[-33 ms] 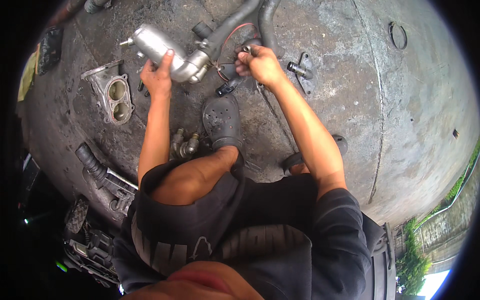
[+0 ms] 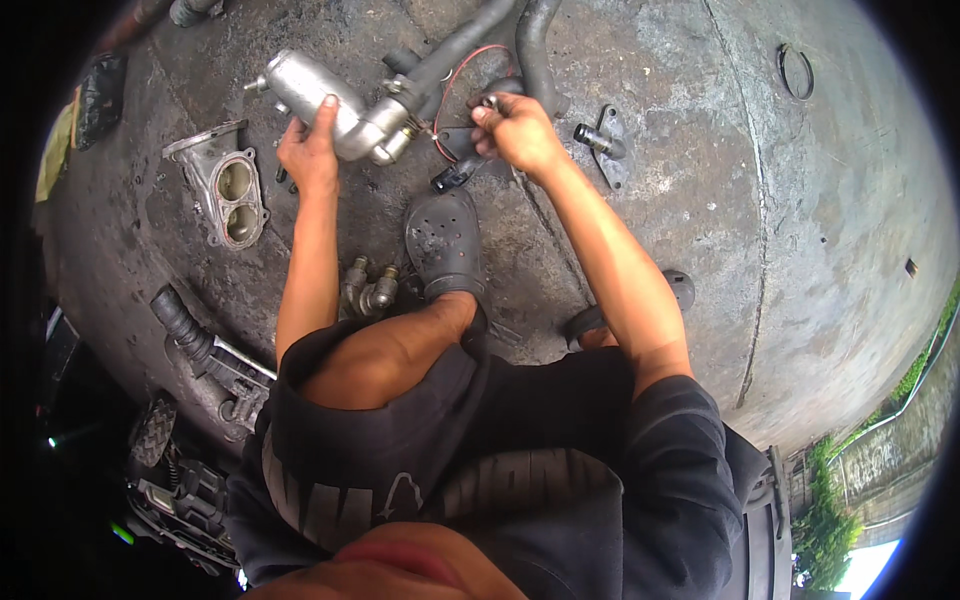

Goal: The person assembles a metal engine component by attaching rubber hoses and securing bolts using a wrench.

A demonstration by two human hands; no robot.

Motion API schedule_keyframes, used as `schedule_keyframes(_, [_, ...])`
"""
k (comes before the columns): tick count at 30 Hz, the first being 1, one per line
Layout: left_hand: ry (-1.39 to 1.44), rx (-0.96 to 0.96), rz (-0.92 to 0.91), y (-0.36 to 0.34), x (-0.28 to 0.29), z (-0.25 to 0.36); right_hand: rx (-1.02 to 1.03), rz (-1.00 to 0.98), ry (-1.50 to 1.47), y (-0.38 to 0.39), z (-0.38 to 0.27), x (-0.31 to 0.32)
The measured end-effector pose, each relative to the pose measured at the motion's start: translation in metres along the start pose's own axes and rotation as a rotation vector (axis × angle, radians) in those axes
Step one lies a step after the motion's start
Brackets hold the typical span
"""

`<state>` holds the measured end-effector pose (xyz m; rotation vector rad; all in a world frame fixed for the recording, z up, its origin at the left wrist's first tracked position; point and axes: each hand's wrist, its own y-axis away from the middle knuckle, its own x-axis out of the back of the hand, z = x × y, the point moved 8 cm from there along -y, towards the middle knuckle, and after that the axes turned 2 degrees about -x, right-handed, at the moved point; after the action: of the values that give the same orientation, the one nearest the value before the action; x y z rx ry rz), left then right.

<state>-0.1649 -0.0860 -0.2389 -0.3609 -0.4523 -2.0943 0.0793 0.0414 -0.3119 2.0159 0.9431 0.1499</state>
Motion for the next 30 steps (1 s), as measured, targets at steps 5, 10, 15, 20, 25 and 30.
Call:
schedule_keyframes(5, [-0.064,0.2,0.209,-0.006,0.032,-0.044,0.152,0.056,0.492,0.005,-0.016,-0.02])
schedule_keyframes(10, [-0.473,-0.39,0.108,0.006,0.019,0.004,0.23,0.054,0.242,-0.001,-0.03,-0.03])
schedule_keyframes(15, [-0.502,-0.532,-0.225,0.01,-0.011,0.038,0.193,0.082,0.304,-0.002,-0.044,-0.04])
schedule_keyframes(20, [-0.546,-0.562,-0.282,0.007,-0.016,0.03,0.306,0.099,0.385,-0.008,-0.047,-0.07])
schedule_keyframes(25, [-0.285,-0.293,-0.331,-0.004,-0.012,0.015,0.329,0.11,0.447,-0.014,-0.064,-0.091])
schedule_keyframes(30, [-0.217,-0.239,-0.252,-0.009,-0.008,0.007,0.322,0.213,0.52,-0.015,-0.073,-0.1])
